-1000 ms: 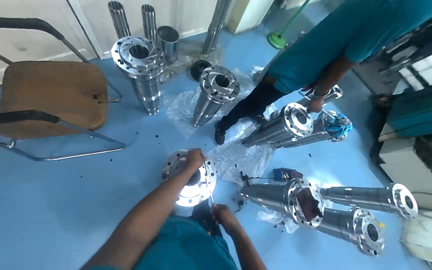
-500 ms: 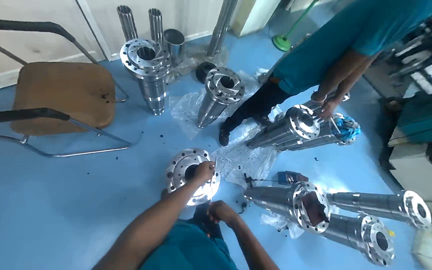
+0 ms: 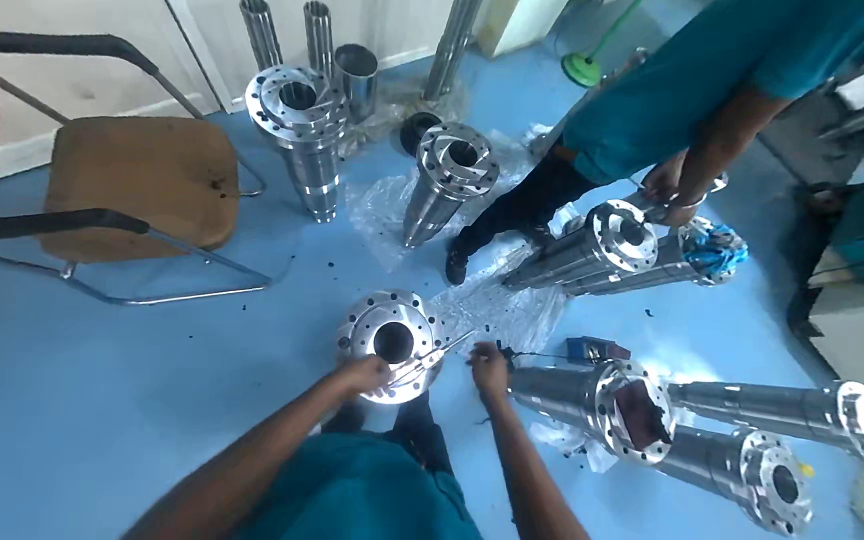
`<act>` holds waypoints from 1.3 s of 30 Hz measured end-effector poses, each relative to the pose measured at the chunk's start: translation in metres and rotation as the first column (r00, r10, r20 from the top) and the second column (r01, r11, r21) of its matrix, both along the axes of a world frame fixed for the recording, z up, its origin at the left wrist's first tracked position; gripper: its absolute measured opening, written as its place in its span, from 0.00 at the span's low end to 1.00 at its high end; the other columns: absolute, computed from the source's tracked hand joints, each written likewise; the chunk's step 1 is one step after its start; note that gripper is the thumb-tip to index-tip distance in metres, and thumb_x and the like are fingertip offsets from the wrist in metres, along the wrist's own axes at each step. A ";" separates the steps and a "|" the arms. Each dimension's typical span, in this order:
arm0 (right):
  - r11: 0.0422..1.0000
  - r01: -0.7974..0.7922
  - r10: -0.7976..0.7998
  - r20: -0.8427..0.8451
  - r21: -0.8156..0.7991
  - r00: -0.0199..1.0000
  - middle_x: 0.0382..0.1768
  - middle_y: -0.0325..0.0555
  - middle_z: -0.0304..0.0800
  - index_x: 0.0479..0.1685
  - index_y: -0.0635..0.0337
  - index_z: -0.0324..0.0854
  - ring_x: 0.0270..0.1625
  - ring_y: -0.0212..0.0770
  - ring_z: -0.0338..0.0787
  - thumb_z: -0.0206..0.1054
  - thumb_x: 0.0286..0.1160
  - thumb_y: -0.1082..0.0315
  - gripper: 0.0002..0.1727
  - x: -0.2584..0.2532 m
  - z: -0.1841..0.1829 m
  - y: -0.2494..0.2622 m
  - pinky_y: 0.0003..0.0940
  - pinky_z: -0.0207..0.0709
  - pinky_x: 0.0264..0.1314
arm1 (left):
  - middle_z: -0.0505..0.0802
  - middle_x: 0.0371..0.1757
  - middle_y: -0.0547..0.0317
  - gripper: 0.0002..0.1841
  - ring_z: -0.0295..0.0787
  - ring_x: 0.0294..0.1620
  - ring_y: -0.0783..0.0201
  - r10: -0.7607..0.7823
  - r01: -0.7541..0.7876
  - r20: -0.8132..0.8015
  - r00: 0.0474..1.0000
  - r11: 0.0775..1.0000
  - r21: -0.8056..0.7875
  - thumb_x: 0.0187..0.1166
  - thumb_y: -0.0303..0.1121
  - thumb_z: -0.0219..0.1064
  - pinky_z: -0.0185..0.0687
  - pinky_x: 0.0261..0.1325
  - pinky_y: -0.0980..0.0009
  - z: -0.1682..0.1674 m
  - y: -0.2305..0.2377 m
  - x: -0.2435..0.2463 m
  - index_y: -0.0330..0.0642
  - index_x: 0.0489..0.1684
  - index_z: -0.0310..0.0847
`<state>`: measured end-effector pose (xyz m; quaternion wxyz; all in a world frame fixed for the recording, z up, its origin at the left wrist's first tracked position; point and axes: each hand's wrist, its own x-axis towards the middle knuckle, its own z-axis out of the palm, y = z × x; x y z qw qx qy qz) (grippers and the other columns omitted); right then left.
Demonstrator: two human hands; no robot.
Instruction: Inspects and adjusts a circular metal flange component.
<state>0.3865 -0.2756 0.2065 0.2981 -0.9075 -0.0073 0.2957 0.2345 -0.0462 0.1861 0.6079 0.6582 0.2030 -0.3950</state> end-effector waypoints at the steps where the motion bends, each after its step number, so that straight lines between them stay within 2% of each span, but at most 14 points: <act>1: 1.000 -0.027 0.026 0.079 0.009 0.997 0.67 0.66 0.85 0.72 0.69 0.78 0.59 0.61 0.91 0.61 0.87 0.71 0.19 0.013 -0.005 -0.003 0.59 0.82 0.65 | 0.92 0.52 0.47 0.18 0.91 0.44 0.62 0.047 -0.048 -0.033 0.998 0.997 -0.055 0.94 0.37 0.54 0.87 0.54 0.63 -0.001 -0.002 -0.013 0.31 0.67 0.79; 2: 0.997 -0.068 0.064 0.132 0.028 0.989 0.71 0.66 0.82 0.75 0.67 0.78 0.61 0.62 0.90 0.61 0.88 0.70 0.20 0.022 -0.009 -0.002 0.59 0.81 0.67 | 0.92 0.50 0.50 0.16 0.91 0.41 0.66 0.109 -0.113 -0.047 0.993 0.989 -0.095 0.93 0.34 0.55 0.87 0.50 0.67 -0.002 -0.004 -0.023 0.31 0.66 0.79; 3: 0.992 -0.119 0.111 0.160 0.044 0.981 0.71 0.66 0.82 0.73 0.67 0.80 0.62 0.61 0.90 0.61 0.89 0.69 0.19 0.027 -0.013 0.001 0.58 0.81 0.67 | 0.92 0.48 0.52 0.15 0.91 0.39 0.67 0.180 -0.185 -0.051 0.982 0.976 -0.118 0.92 0.32 0.56 0.88 0.48 0.69 -0.002 -0.007 -0.029 0.31 0.65 0.79; 7: 0.971 -0.239 0.230 0.182 0.026 0.956 0.56 0.63 0.92 0.62 0.68 0.86 0.56 0.58 0.92 0.62 0.89 0.68 0.15 0.032 -0.027 0.008 0.59 0.81 0.66 | 0.93 0.47 0.51 0.12 0.92 0.40 0.67 0.347 -0.351 -0.057 0.936 0.929 -0.121 0.89 0.30 0.61 0.88 0.49 0.70 -0.003 -0.009 -0.031 0.29 0.60 0.81; 11: 0.971 -0.241 0.234 0.206 0.006 0.950 0.50 0.62 0.93 0.58 0.67 0.88 0.52 0.58 0.93 0.62 0.89 0.67 0.14 0.034 -0.031 0.006 0.60 0.81 0.63 | 0.92 0.55 0.48 0.14 0.92 0.48 0.65 0.311 -0.325 -0.110 0.944 0.934 -0.147 0.89 0.29 0.61 0.87 0.55 0.69 0.002 -0.010 -0.026 0.30 0.66 0.78; 13: 0.972 -0.236 0.230 0.210 0.002 0.950 0.49 0.60 0.94 0.57 0.66 0.88 0.51 0.57 0.93 0.62 0.89 0.67 0.14 0.035 -0.032 0.006 0.59 0.82 0.62 | 0.93 0.52 0.49 0.15 0.93 0.45 0.66 0.295 -0.307 -0.104 0.950 0.942 -0.135 0.89 0.30 0.61 0.88 0.53 0.69 0.000 -0.017 -0.025 0.30 0.66 0.77; 15: 0.973 -0.231 0.229 0.211 -0.018 0.950 0.48 0.60 0.94 0.57 0.66 0.89 0.51 0.58 0.93 0.62 0.89 0.66 0.14 0.036 -0.029 0.005 0.61 0.81 0.62 | 0.93 0.47 0.49 0.14 0.92 0.40 0.68 0.333 -0.343 -0.093 0.938 0.932 -0.115 0.90 0.30 0.60 0.88 0.50 0.71 -0.001 -0.020 -0.024 0.29 0.64 0.78; 17: 0.979 -0.202 0.205 0.208 -0.037 0.956 0.46 0.60 0.95 0.54 0.67 0.90 0.50 0.59 0.94 0.63 0.88 0.66 0.14 0.031 -0.026 -0.002 0.63 0.81 0.61 | 0.93 0.46 0.48 0.14 0.92 0.39 0.67 0.390 -0.396 -0.080 0.917 0.914 -0.089 0.90 0.31 0.60 0.88 0.50 0.70 -0.002 -0.017 -0.024 0.28 0.63 0.79; 21: 0.997 -0.080 0.080 0.104 0.004 0.991 0.44 0.59 0.95 0.53 0.70 0.88 0.46 0.53 0.95 0.61 0.89 0.67 0.14 0.006 -0.024 -0.028 0.54 0.86 0.58 | 0.93 0.48 0.45 0.13 0.93 0.42 0.62 0.529 -0.529 -0.006 0.849 0.849 -0.018 0.89 0.29 0.62 0.88 0.51 0.66 -0.005 -0.006 -0.010 0.28 0.61 0.80; 24: 0.999 -0.031 0.031 -0.002 0.022 1.000 0.39 0.56 0.94 0.53 0.72 0.87 0.37 0.45 0.94 0.60 0.90 0.68 0.15 -0.018 -0.023 -0.049 0.44 0.89 0.49 | 0.93 0.50 0.42 0.13 0.94 0.45 0.59 0.605 -0.606 0.071 0.793 0.795 -0.006 0.89 0.29 0.61 0.89 0.56 0.63 -0.011 -0.001 0.011 0.27 0.61 0.80; 29: 0.996 -0.016 0.034 -0.197 0.093 0.980 0.31 0.47 0.91 0.50 0.71 0.86 0.27 0.35 0.89 0.58 0.90 0.68 0.14 -0.058 -0.021 -0.062 0.32 0.86 0.35 | 0.94 0.51 0.42 0.13 0.94 0.48 0.55 0.571 -0.593 0.186 0.799 0.799 0.094 0.89 0.33 0.63 0.88 0.59 0.57 -0.014 0.000 0.060 0.31 0.59 0.83; 31: 0.994 -0.044 0.067 -0.262 0.096 0.963 0.30 0.46 0.91 0.50 0.70 0.85 0.26 0.34 0.88 0.58 0.91 0.67 0.14 -0.069 -0.019 -0.059 0.32 0.85 0.34 | 0.93 0.54 0.41 0.14 0.94 0.52 0.51 0.532 -0.567 0.226 0.816 0.813 0.131 0.88 0.33 0.64 0.87 0.63 0.53 -0.014 -0.003 0.078 0.31 0.60 0.84; 34: 0.994 -0.080 0.100 -0.305 0.080 0.947 0.33 0.45 0.91 0.50 0.68 0.85 0.28 0.34 0.88 0.58 0.90 0.66 0.14 -0.080 -0.019 -0.053 0.32 0.84 0.36 | 0.93 0.53 0.40 0.13 0.94 0.52 0.49 0.465 -0.512 0.259 0.847 0.844 0.161 0.88 0.33 0.64 0.86 0.63 0.49 -0.020 -0.008 0.097 0.32 0.60 0.84; 39: 0.996 -0.045 0.068 -0.307 0.081 0.949 0.32 0.45 0.91 0.49 0.68 0.85 0.27 0.33 0.87 0.59 0.90 0.67 0.12 -0.083 -0.020 -0.050 0.29 0.83 0.33 | 0.91 0.54 0.38 0.14 0.93 0.50 0.51 0.416 -0.446 0.243 0.876 0.891 0.085 0.88 0.31 0.63 0.88 0.60 0.53 -0.020 0.002 0.101 0.30 0.63 0.80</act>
